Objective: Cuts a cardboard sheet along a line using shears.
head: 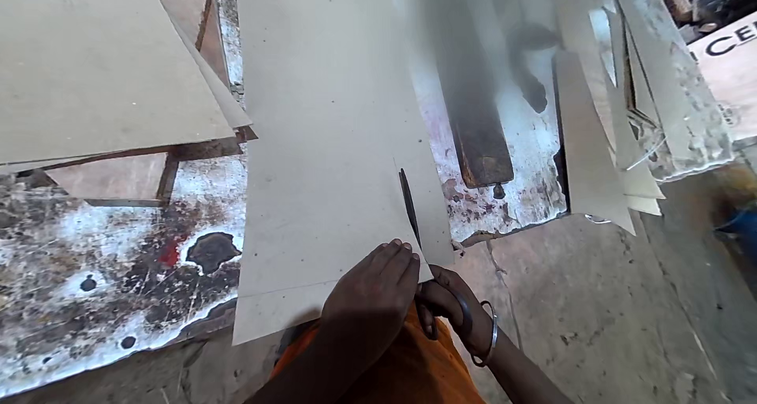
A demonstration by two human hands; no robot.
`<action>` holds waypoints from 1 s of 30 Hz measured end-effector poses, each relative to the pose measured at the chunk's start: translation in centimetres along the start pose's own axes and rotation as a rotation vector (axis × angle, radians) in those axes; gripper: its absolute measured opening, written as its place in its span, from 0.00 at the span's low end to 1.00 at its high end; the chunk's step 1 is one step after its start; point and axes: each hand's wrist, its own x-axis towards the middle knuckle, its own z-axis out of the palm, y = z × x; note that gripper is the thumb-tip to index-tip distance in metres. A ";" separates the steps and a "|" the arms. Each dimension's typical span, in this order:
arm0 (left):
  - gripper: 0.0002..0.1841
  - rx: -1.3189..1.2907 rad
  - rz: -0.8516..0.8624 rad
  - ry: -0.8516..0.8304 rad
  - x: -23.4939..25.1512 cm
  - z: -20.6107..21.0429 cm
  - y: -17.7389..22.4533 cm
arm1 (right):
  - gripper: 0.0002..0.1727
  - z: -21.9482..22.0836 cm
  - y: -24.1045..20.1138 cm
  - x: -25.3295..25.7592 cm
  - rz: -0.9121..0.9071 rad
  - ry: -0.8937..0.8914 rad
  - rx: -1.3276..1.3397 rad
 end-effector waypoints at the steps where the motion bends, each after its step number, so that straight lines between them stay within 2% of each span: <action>1: 0.15 -0.005 -0.004 0.004 -0.1 0.1 -0.1 | 0.19 -0.1 0.2 0.1 -0.007 -0.017 0.000; 7: 0.15 -0.027 -0.015 0.026 -0.6 0.3 -0.3 | 0.20 -0.5 1.5 0.7 -0.070 -0.054 0.012; 13: 0.16 0.001 0.009 0.018 -0.7 0.3 -0.4 | 0.16 -0.2 2.0 0.9 -0.114 -0.024 0.026; 23: 0.16 0.006 0.021 0.007 -0.7 0.5 -0.4 | 0.15 0.5 2.6 1.1 -0.126 0.051 0.009; 30: 0.16 0.007 0.003 0.014 -1.0 0.7 -0.3 | 0.13 0.9 1.9 0.8 -0.059 0.092 -0.007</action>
